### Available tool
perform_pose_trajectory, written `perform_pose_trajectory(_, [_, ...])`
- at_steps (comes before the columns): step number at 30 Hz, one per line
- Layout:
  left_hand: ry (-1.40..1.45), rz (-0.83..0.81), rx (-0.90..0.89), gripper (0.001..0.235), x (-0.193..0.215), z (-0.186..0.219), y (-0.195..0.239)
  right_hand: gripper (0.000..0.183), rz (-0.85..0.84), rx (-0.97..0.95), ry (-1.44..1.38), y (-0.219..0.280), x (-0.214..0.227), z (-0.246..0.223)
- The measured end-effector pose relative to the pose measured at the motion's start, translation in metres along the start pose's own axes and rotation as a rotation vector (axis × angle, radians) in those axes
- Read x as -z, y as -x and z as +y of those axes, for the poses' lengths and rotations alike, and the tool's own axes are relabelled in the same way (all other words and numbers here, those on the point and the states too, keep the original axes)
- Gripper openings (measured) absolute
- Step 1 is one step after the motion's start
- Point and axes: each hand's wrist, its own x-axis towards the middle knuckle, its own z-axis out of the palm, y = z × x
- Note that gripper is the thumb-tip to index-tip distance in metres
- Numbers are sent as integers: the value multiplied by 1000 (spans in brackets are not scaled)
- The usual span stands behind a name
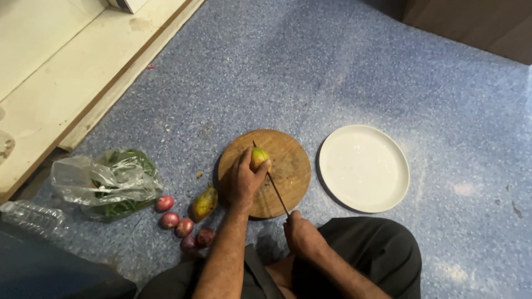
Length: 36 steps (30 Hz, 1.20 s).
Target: The person cuts a mango into slices on a wooden cutting board while sitting on the floor.
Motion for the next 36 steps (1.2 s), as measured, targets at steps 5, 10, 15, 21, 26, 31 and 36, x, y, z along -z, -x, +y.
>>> perform_pose_trajectory(5, [28,-8,32,61,-11,-15,7,25,-82,80,49,-22,28,15])
perform_pose_trajectory(10, [23,-46,95,62,-2,-7,2,23,-175,67,35,-56,18,34])
perform_pose_trajectory(15, [144,2,40,63,-14,-24,4,17,189,-181,-102,-93,16,52])
perform_pose_trajectory(21, [135,-22,59,64,-8,-16,4,23,-118,-54,-61,-135,-46,53])
perform_pose_trajectory(26, [156,-33,81,67,-14,-23,4,24,55,-145,-5,-121,-4,63])
perform_pose_trajectory(31, [207,-8,28,69,-26,-39,5,25,6,-90,-122,-98,0,46])
perform_pose_trajectory(36, [177,-14,75,69,-23,-34,6,25,-22,-92,-24,-57,-45,-9])
